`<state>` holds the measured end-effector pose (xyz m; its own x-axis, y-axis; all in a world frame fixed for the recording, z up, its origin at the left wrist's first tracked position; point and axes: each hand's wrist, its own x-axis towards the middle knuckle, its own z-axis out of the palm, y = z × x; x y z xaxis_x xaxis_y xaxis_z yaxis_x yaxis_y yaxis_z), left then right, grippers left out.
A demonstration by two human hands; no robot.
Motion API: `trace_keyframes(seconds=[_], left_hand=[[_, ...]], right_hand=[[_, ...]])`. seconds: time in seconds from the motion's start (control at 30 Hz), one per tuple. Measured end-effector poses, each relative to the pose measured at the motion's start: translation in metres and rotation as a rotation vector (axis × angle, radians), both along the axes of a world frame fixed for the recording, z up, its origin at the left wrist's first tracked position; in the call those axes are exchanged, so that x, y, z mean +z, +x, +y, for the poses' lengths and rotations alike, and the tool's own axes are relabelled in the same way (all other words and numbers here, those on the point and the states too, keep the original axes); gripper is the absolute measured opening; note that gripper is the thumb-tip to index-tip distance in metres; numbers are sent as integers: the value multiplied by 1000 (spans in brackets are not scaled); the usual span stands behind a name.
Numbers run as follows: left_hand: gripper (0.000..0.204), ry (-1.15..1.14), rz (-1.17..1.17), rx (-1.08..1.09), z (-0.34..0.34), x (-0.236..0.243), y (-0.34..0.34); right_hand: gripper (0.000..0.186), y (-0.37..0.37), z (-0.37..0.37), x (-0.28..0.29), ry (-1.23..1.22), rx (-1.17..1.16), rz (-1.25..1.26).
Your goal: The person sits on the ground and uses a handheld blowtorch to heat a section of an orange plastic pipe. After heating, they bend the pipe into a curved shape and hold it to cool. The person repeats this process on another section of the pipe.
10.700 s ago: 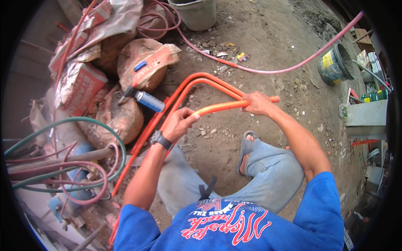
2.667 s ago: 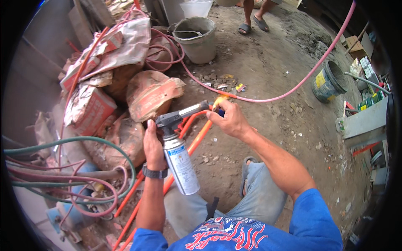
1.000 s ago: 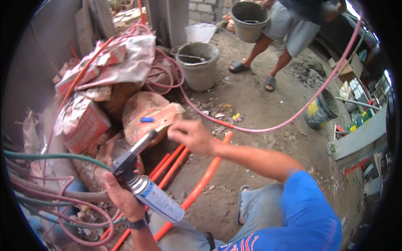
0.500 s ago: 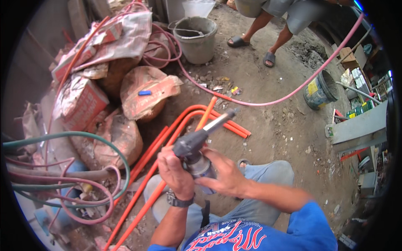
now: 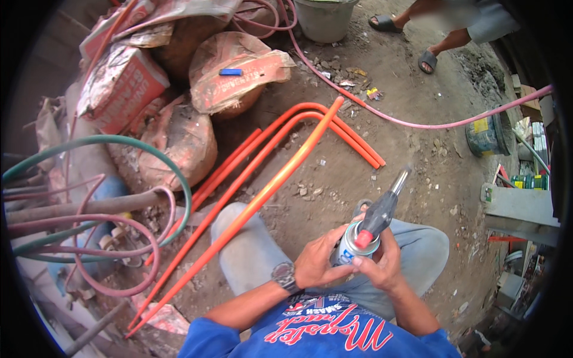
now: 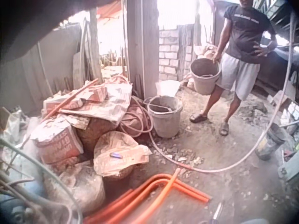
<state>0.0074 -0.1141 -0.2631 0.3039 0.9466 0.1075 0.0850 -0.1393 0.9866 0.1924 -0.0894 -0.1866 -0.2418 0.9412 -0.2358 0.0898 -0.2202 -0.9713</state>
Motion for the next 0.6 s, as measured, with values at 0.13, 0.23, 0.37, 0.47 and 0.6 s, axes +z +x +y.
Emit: trace_keyframes(seconds=[0.13, 0.23, 0.37, 0.47, 0.6], left_hand=[[88, 131, 82, 162, -7, -19, 26], [91, 233, 144, 220, -4, -19, 33], [88, 230, 210, 103, -4, -14, 29], [79, 269, 264, 17, 5, 0, -1], [58, 237, 660, 404, 22, 6, -86]], right_hand=[[79, -16, -6, -20, 190, -255, -156], [82, -28, -1, -22, 200, -470, -135], [77, -21, 2, -21, 178, -514, -284], [73, -12, 8, -13, 88, -474, -195], [40, 2, 6, -3, 85, -383, -173]])
